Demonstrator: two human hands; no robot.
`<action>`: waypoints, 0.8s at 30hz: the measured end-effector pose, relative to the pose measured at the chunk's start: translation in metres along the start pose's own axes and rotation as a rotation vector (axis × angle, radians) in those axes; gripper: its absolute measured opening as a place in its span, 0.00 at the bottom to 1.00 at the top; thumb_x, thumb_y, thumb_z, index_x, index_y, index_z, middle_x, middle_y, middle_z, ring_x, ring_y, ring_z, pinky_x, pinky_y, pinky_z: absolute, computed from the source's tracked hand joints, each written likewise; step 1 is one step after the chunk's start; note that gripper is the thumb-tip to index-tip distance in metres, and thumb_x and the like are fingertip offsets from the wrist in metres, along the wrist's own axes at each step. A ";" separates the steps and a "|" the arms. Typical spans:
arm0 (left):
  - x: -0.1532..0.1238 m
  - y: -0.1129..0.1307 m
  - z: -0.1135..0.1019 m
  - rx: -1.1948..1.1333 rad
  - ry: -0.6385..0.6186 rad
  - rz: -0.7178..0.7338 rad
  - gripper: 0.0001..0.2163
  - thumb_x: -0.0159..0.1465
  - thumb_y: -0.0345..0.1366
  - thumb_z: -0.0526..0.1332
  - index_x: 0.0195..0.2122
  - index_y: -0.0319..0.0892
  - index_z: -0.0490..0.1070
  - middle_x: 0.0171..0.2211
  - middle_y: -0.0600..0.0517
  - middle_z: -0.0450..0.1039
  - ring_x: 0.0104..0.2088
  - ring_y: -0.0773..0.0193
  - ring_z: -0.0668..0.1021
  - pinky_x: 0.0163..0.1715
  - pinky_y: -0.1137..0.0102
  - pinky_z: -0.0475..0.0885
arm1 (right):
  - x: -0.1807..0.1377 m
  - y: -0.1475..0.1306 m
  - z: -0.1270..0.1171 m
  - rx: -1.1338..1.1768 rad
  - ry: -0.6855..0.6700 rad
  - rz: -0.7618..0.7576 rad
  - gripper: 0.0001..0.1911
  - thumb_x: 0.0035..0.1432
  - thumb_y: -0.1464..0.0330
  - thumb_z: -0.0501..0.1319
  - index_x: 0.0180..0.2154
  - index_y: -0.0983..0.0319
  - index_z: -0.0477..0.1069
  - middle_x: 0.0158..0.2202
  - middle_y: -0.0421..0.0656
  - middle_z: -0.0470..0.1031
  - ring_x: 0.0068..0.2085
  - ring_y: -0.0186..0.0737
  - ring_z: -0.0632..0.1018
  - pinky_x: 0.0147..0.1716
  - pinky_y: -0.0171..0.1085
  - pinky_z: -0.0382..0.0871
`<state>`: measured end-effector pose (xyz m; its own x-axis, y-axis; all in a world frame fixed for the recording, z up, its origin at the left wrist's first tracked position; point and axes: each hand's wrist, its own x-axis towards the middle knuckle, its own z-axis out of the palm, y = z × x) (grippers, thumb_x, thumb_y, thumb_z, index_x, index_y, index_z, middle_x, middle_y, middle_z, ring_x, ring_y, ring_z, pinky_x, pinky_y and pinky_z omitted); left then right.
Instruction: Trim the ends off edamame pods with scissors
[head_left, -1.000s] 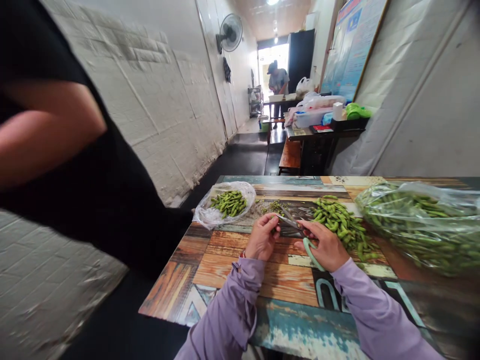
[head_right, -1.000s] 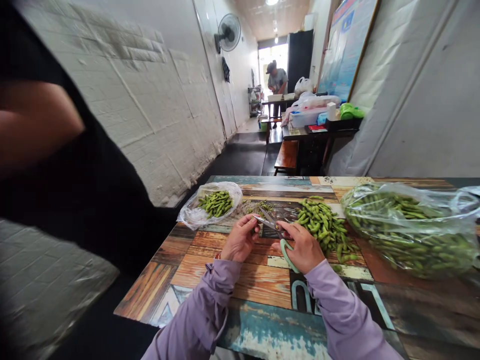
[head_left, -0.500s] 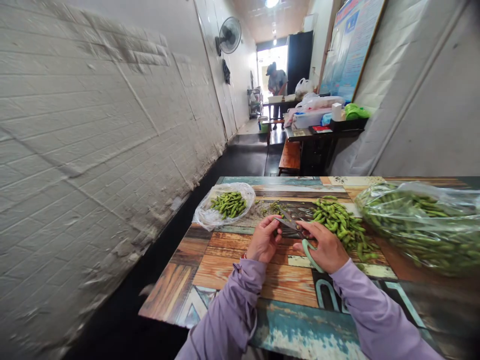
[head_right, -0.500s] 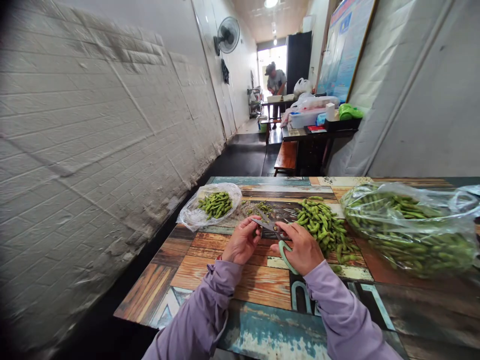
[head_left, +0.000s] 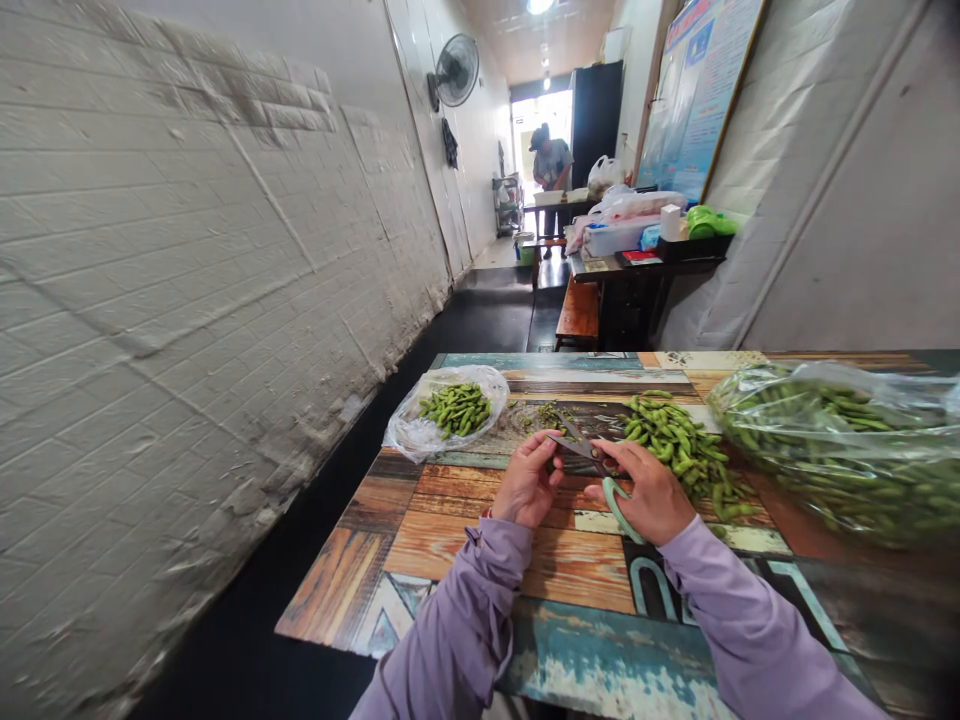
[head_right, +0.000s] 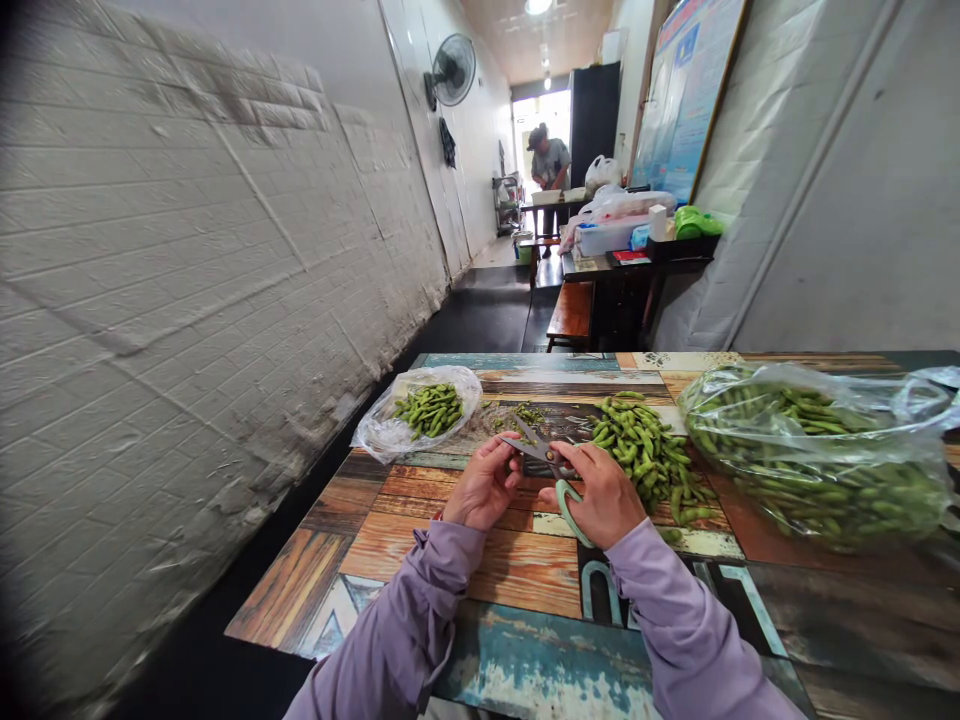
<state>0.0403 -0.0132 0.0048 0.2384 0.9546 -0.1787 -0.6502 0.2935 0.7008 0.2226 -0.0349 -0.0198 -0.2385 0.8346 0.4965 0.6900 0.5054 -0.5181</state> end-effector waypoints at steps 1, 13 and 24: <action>0.000 0.000 0.000 -0.001 -0.002 -0.001 0.16 0.44 0.35 0.72 0.33 0.37 0.71 0.22 0.56 0.65 0.21 0.76 0.66 0.14 0.82 0.56 | 0.000 0.000 0.000 -0.004 0.004 -0.004 0.26 0.50 0.63 0.63 0.52 0.59 0.65 0.41 0.46 0.72 0.39 0.43 0.74 0.41 0.44 0.70; 0.001 -0.002 -0.002 -0.002 -0.031 -0.004 0.17 0.45 0.36 0.72 0.34 0.38 0.70 0.24 0.56 0.65 0.21 0.76 0.66 0.14 0.82 0.56 | 0.000 -0.004 -0.001 0.017 -0.016 -0.016 0.27 0.51 0.63 0.63 0.53 0.59 0.64 0.42 0.46 0.72 0.39 0.43 0.73 0.41 0.43 0.70; 0.001 -0.001 -0.001 -0.012 -0.055 -0.025 0.17 0.45 0.36 0.72 0.33 0.38 0.71 0.26 0.55 0.66 0.21 0.77 0.66 0.14 0.82 0.55 | -0.001 -0.006 -0.001 0.063 -0.027 -0.004 0.27 0.51 0.61 0.64 0.53 0.58 0.65 0.39 0.45 0.71 0.36 0.41 0.74 0.39 0.41 0.71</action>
<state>0.0406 -0.0131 0.0031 0.2938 0.9429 -0.1571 -0.6520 0.3179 0.6883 0.2193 -0.0393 -0.0165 -0.2601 0.8375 0.4805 0.6445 0.5212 -0.5595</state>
